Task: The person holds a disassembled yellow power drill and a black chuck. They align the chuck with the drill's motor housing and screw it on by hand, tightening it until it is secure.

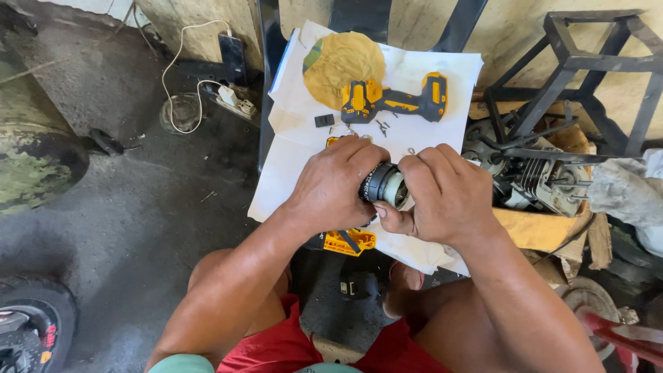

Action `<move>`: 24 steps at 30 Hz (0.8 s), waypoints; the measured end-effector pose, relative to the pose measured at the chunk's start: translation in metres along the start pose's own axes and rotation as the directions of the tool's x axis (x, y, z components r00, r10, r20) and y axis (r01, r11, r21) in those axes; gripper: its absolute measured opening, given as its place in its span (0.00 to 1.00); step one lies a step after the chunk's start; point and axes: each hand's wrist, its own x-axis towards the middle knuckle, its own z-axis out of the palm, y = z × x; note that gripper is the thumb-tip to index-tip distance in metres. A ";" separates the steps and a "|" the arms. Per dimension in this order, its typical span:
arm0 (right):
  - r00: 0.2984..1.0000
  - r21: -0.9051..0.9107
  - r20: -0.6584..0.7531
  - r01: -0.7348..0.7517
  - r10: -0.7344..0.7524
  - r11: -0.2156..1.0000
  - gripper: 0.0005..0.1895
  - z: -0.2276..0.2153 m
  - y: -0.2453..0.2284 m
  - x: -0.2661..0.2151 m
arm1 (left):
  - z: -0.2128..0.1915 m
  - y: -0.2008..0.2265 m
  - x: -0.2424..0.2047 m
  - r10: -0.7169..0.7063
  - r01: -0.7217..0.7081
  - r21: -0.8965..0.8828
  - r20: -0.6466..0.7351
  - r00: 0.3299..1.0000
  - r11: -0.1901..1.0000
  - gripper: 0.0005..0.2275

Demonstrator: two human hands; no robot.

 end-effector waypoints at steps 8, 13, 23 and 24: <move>0.990 0.291 0.006 -0.136 0.141 0.947 0.26 0.001 -0.005 -0.006 | 0.004 -0.014 0.001 -0.008 -0.002 -0.270 -0.035 0.999 0.963 0.30; 0.990 0.346 -0.005 -0.130 0.140 0.929 0.25 -0.006 -0.009 -0.006 | -0.005 -0.007 0.006 0.046 -0.038 -0.448 0.008 0.999 0.893 0.31; 0.981 0.316 -0.167 -0.044 0.102 0.948 0.26 -0.008 -0.013 -0.006 | -0.014 0.002 0.006 0.128 -0.094 -0.467 0.040 0.991 0.879 0.33; 0.980 0.303 -0.173 -0.039 0.096 0.952 0.26 -0.007 -0.014 -0.007 | -0.015 0.003 0.006 0.137 -0.105 -0.450 0.039 0.990 0.887 0.34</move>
